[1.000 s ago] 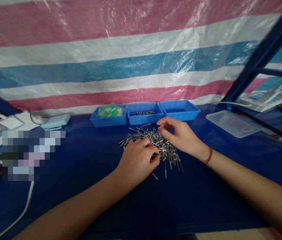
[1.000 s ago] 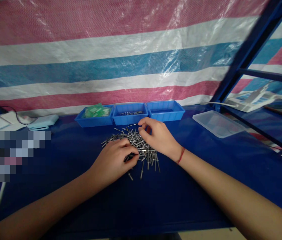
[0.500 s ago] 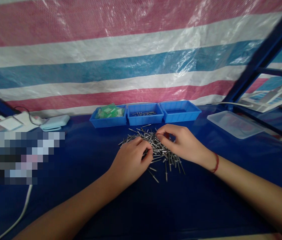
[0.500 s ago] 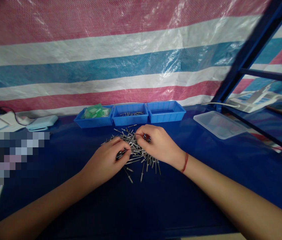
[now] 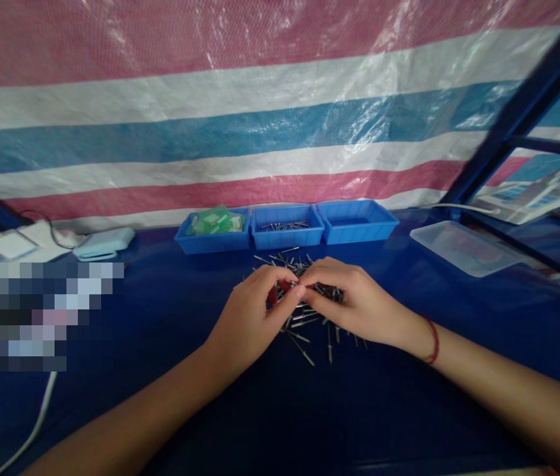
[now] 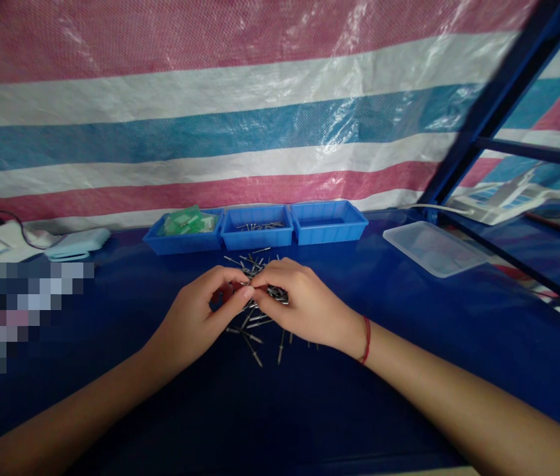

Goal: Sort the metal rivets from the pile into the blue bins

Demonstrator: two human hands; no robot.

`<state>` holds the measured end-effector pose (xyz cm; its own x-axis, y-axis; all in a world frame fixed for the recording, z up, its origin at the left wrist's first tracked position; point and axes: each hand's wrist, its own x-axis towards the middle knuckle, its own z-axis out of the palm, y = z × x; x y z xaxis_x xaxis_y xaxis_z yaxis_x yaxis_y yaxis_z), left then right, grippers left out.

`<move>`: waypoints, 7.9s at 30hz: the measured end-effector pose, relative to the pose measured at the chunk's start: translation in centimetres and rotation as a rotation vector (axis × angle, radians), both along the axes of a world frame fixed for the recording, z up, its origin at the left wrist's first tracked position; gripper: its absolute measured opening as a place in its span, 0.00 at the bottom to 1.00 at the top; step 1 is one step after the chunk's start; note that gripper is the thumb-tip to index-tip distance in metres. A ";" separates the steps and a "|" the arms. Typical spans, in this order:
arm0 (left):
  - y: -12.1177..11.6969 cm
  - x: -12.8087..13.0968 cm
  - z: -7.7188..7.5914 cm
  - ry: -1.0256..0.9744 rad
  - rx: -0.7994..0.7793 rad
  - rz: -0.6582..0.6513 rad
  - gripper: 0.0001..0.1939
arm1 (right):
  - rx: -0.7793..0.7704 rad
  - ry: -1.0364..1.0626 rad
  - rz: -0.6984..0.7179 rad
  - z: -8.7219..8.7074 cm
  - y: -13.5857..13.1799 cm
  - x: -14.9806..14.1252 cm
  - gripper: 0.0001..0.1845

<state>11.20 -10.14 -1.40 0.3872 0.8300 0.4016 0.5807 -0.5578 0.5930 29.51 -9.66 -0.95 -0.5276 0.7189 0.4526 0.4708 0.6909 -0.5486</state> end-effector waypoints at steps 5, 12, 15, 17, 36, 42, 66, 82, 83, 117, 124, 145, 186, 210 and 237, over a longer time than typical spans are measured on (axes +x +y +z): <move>-0.1 -0.1 0.0 -0.037 0.006 0.009 0.04 | -0.064 0.075 -0.017 -0.1 -0.1 -0.3 0.08; -0.1 -0.1 0.1 -0.073 0.076 -0.007 0.03 | -0.149 0.116 -0.028 0.0 -0.2 -0.5 0.10; -0.2 -0.2 0.1 -0.083 0.091 0.003 0.02 | -0.152 0.134 -0.047 0.1 -0.3 -0.6 0.08; -0.1 -0.2 0.2 -0.087 0.099 0.015 0.02 | -0.151 0.146 -0.058 0.1 -0.2 -0.7 0.08; 0.3 -0.5 -0.4 -0.120 0.029 0.016 0.03 | -0.182 0.365 -0.133 -0.4 -0.4 -0.8 0.04; 0.7 -0.6 -0.5 -0.073 -0.036 -0.009 0.05 | -0.092 0.257 -0.111 -0.1 -0.6 -0.7 0.02; 0.2 -0.8 -0.6 -0.026 -0.041 -0.084 0.13 | 0.340 -0.051 -0.507 2.0 7.8 0.6 0.09; 0.7 -1.0 -0.9 0.254 0.144 -0.248 0.08 | -0.040 -0.112 -0.257 1.2 2.8 4.5 0.07; 0.7 -0.8 -0.9 0.291 0.161 -0.250 0.08 | -0.066 -0.105 -0.252 1.2 2.8 4.7 0.08; -0.1 0.4 -0.2 -0.101 -0.101 0.016 0.04 | -0.163 0.161 -0.149 0.3 -0.8 0.6 0.05; -0.6 0.9 -0.7 -0.144 -0.028 -0.009 0.00 | -0.217 0.288 -0.097 0.1 -1.2 0.2 0.07; -0.9 0.6 -0.4 -0.169 0.122 0.033 0.01 | -0.167 0.240 -0.150 -0.6 -1.6 -0.1 0.06; 0.4 -0.4 -1.0 0.162 0.085 -0.038 0.06 | -0.060 0.118 -0.553 -1.0 4.3 4.2 0.10; -0.5 4.0 -0.7 0.566 0.315 -0.344 0.10 | -0.093 0.156 -0.485 -1.2 3.6 4.4 0.08; 0.4 1.8 0.2 -0.070 -0.176 0.063 0.10 | -0.067 0.164 -0.225 -0.4 0.8 2.2 0.06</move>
<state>12.96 -9.75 -1.21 0.3090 0.9114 0.2717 0.5652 -0.4057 0.7183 31.74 -8.89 -1.35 -0.2745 0.8410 0.4662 0.5094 0.5384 -0.6713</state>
